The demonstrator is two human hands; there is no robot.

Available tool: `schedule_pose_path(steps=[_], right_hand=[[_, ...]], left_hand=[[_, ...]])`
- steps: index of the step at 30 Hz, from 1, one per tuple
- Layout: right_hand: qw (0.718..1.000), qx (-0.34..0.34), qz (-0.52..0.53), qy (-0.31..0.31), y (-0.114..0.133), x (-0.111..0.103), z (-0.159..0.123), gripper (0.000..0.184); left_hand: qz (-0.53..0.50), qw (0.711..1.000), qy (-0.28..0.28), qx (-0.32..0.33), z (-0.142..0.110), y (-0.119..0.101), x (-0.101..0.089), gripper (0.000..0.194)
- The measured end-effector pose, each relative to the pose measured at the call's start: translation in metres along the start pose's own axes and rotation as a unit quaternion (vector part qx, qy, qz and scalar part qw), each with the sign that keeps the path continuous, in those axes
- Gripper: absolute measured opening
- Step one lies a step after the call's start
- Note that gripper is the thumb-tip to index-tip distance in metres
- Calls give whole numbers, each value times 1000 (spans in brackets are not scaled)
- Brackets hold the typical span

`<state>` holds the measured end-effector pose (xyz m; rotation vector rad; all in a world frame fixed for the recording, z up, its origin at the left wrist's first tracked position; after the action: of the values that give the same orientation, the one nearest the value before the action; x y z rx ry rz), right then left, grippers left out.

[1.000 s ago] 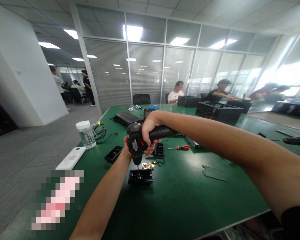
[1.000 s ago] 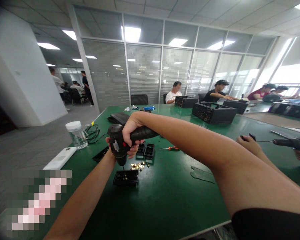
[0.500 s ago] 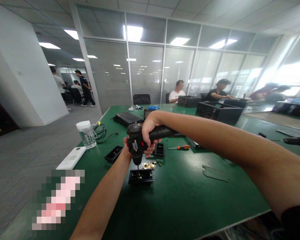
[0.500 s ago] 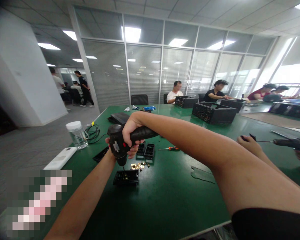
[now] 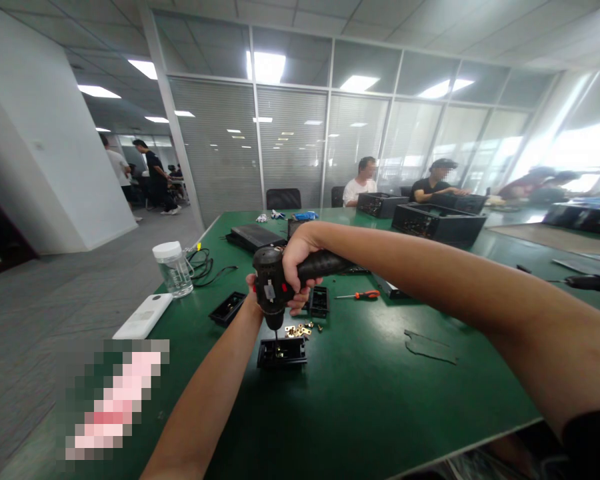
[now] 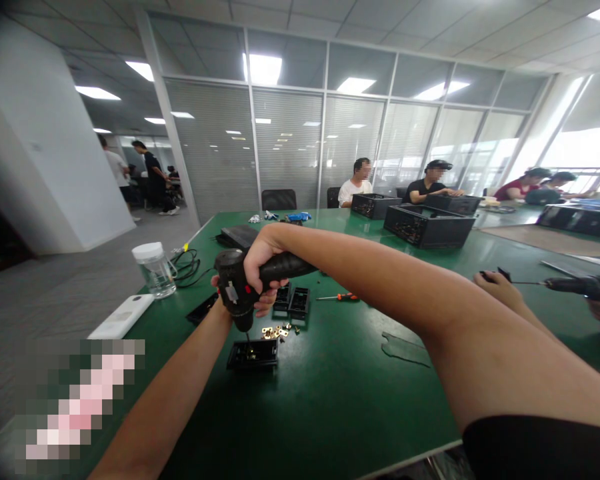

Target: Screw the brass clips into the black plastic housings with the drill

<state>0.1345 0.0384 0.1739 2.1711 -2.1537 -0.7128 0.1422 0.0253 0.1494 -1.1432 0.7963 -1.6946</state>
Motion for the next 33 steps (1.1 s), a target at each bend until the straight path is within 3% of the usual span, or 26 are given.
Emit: schedule_pose_path(steps=[9, 17, 33], right_hand=[[1000, 1, 11, 19, 3, 8, -4, 18], [999, 20, 23, -18, -3, 0, -1, 19], [1000, -5, 14, 25, -2, 3, 2, 25]], left_hand=[[-9, 1000, -3, -1, 0, -1, 2, 121], [-37, 999, -33, -11, 0, 0, 0, 115], [-46, 999, -17, -1, 0, 3, -2, 107]])
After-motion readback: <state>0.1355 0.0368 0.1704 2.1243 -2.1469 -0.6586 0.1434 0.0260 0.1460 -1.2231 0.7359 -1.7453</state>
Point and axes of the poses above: each hand's wrist, its own z-axis towards the middle knuckle, its own x-axis out of the palm, y = z × x, the point moved 10 cm from there along z, towards the middle knuckle
